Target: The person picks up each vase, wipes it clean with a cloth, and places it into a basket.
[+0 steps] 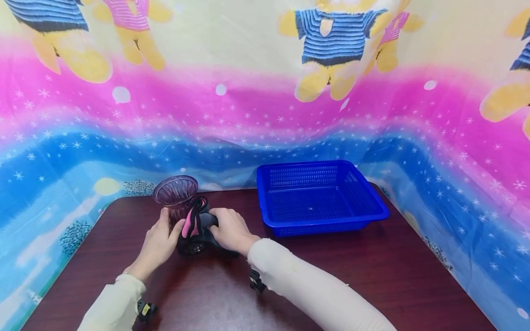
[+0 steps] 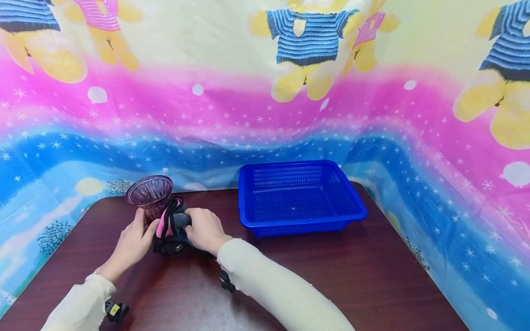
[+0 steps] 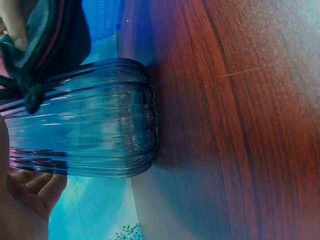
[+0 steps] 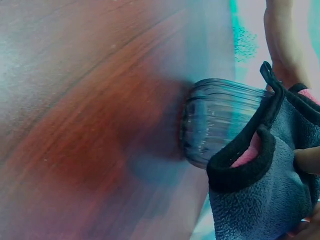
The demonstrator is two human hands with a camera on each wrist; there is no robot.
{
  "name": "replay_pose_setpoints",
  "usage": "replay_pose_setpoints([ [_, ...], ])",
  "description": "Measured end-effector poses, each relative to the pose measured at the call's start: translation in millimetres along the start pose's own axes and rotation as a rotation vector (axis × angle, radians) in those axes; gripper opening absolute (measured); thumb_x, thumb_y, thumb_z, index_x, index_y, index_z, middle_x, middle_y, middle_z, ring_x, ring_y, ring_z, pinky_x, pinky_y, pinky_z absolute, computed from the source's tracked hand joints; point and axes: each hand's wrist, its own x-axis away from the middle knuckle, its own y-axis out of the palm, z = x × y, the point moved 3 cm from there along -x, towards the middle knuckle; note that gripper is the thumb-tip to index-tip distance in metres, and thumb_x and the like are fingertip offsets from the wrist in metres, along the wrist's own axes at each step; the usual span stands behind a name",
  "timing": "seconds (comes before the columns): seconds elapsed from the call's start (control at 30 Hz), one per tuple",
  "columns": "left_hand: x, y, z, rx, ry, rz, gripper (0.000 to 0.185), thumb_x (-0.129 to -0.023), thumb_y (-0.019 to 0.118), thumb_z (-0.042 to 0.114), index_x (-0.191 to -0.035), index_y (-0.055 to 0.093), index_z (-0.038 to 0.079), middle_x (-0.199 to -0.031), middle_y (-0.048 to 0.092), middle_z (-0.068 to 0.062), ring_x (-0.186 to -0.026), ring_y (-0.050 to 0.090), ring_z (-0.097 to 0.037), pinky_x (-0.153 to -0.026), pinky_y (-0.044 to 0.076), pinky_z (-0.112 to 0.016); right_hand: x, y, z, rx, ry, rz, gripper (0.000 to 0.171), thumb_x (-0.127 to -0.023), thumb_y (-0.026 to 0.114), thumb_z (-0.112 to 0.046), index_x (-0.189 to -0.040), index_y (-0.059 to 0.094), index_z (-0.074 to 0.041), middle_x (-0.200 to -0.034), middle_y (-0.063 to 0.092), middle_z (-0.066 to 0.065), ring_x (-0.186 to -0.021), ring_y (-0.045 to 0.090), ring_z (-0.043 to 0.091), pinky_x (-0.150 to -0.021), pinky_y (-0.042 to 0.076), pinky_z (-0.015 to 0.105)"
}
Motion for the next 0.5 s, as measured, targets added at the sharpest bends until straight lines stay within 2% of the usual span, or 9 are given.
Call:
replay_pose_setpoints([
  [0.13,-1.2,0.6,-0.1,-0.002,0.005,-0.004,0.033,-0.103,0.055,0.024,-0.12,0.041,-0.001,-0.088,0.061,-0.025,-0.091,0.064,-0.053,-0.073,0.047,-0.065,-1.8,-5.2,-3.1,-0.006,-0.006,0.017,0.012,-0.09,0.07,-0.015,-0.102,0.072,-0.02,-0.091,0.073,-0.005,-0.075,0.061,0.009,-0.067,0.049,0.024],
  [0.37,-0.8,0.4,-2.7,-0.017,-0.037,-0.035,0.036,-0.103,0.053,0.029,-0.121,0.038,0.001,-0.111,0.064,-0.037,-0.102,0.062,-0.061,-0.08,0.048,-0.071,-3.3,-7.5,-5.9,-0.009,-0.023,0.024,0.006,-0.092,0.07,-0.017,-0.097,0.071,-0.02,-0.088,0.072,-0.006,-0.075,0.06,0.009,-0.066,0.048,0.025],
  [0.5,-0.9,-0.2,-2.8,-0.02,-0.044,-0.046,0.041,-0.104,0.051,0.034,-0.124,0.038,0.001,-0.115,0.063,-0.037,-0.104,0.061,-0.061,-0.082,0.048,-0.071,-2.7,-4.1,-4.7,-0.002,-0.009,0.003,0.006,-0.092,0.071,-0.02,-0.098,0.072,-0.021,-0.089,0.072,-0.006,-0.076,0.061,0.008,-0.066,0.048,0.025],
])
